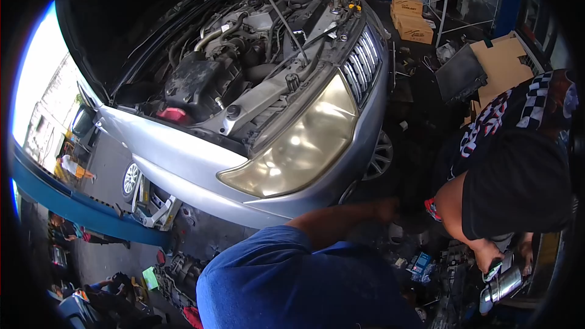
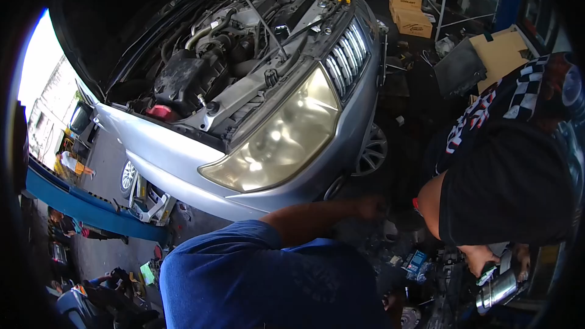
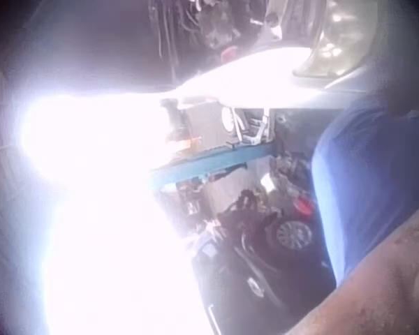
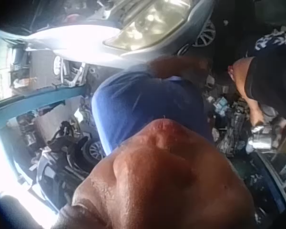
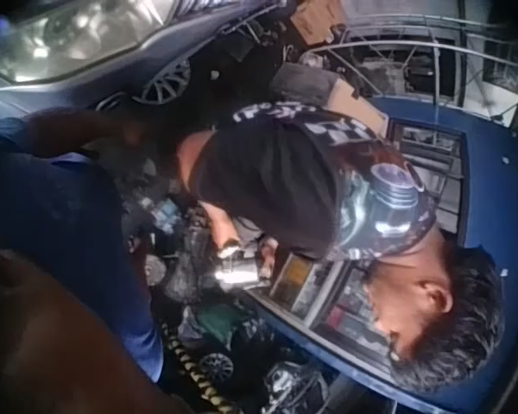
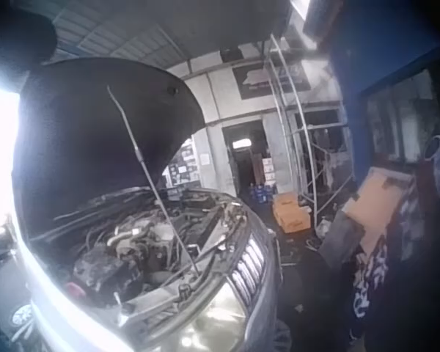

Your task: Cleaning and assembling automotive engine components including a turbocharger housing.

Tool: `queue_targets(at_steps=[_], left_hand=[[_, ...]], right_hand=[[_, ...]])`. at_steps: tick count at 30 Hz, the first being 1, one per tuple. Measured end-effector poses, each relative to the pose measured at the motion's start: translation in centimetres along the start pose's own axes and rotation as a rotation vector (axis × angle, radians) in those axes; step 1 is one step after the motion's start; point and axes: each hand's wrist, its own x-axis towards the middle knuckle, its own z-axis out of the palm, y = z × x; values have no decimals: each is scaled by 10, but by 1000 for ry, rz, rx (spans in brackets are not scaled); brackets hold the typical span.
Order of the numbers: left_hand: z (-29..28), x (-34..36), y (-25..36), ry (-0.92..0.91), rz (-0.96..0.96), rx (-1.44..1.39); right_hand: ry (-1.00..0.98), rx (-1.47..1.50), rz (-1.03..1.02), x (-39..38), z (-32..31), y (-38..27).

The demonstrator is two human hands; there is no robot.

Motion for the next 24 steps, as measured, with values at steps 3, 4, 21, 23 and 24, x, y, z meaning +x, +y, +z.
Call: queue_targets(at_steps=[3,4,21,23,24], left_hand=[[-58,-26,31,-42,2,-147],[-73,-31,36,-43,-36,-36],[-63,-6,67,-420,54,160],[-59,-7,76,-475,71,156],[-57,-8,80,-495,87,134]], right_hand=[[1,35,-124,1,16,-2],[48,28,-135,4,21,0],[341,-1114,-130,-16,142,54],[358,-754,70,-37,144,86],[376,-788,35,-45,143,98]])
